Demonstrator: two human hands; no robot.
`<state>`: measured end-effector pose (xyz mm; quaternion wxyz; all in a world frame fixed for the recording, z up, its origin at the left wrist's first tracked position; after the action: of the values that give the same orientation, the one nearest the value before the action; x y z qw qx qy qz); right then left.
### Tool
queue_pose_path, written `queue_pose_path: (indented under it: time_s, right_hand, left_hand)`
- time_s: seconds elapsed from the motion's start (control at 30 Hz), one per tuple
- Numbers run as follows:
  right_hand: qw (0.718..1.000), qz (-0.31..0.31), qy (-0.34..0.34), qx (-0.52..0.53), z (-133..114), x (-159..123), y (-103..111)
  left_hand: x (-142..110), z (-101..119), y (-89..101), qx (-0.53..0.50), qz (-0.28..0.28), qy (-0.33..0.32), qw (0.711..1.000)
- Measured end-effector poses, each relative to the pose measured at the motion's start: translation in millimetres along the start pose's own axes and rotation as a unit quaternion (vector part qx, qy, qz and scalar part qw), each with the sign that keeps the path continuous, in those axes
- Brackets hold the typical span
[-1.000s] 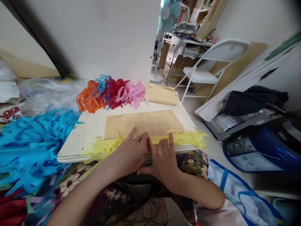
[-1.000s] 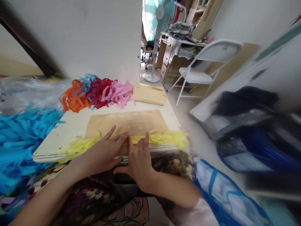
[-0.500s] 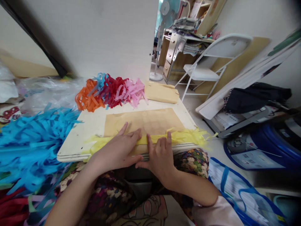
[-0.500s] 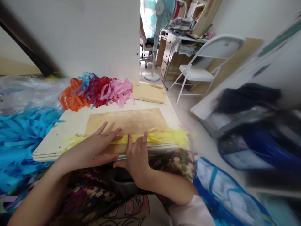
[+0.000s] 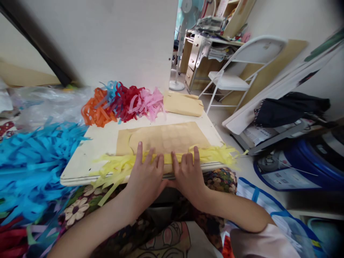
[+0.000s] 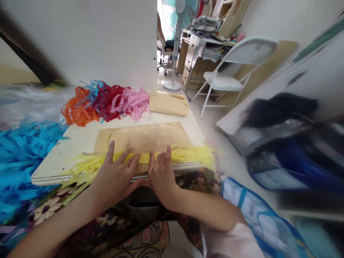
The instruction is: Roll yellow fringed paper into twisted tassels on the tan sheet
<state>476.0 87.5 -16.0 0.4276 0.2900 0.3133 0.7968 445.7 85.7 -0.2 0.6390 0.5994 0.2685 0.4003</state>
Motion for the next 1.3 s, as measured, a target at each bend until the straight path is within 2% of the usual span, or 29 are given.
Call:
queue_pose_path:
  time_s: [0.1, 0.23, 0.4, 0.5, 0.6, 0.7, 0.83, 0.97, 1.07, 1.17, 1.3]
  right_hand:
    - [1.000, 0.022, 0.002, -0.006, 5, -3, -1]
    - [0.998, 0.051, -0.029, -0.017, 21, -12, -6]
    - [0.997, 0.048, -0.052, -0.001, 39, -20, -18]
    - [0.997, 0.062, -0.044, 0.003, 38, -21, -18]
    - [0.996, 0.072, -0.043, -0.002, 35, -21, -18]
    - [0.996, 0.077, -0.053, 0.014, 37, -22, -19]
    - [0.995, 0.067, -0.056, 0.050, 44, -22, -23]
    - [0.993, 0.057, -0.038, 0.094, 48, -21, -26]
    - [0.989, 0.056, -0.025, 0.137, 50, -22, -28]
    - [0.984, 0.052, -0.019, 0.167, 54, -23, -30]
    - [0.980, 0.064, -0.013, 0.186, 56, -23, -27]
  left_hand:
    - [1, 3, -1.8, 0.001, 0.012, 0.001, 1.000]
    - [0, 4, -1.6, 0.018, 0.029, -0.003, 0.999]
    - [1, 11, 0.2, 0.019, 0.044, -0.012, 0.999]
    - [6, 15, 3.3, 0.022, 0.100, -0.010, 0.995]
    - [11, 24, 1.4, 0.031, 0.154, -0.048, 0.986]
    - [13, 28, -7.5, 0.025, 0.142, -0.093, 0.985]
    - [6, 15, -2.5, 0.024, 0.124, -0.066, 0.990]
    - [-1, 12, 12.9, 0.029, 0.160, -0.055, 0.985]
    - [0, 19, 19.2, 0.030, 0.204, -0.088, 0.974]
    - [3, 23, 16.0, 0.016, 0.205, -0.118, 0.971]
    - [5, 23, 12.7, 0.015, 0.199, -0.107, 0.974]
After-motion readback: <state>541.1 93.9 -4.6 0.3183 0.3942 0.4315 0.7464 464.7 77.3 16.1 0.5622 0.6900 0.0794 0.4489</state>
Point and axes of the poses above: each hand's wrist, its own x-axis towards the middle knuckle, its own y-axis out of the back of the hand, z = x × y, the point moved 10 cm from there along x, towards the middle knuckle, and after that the axes turned 13 degrees about -x, right-handed, at the moved point
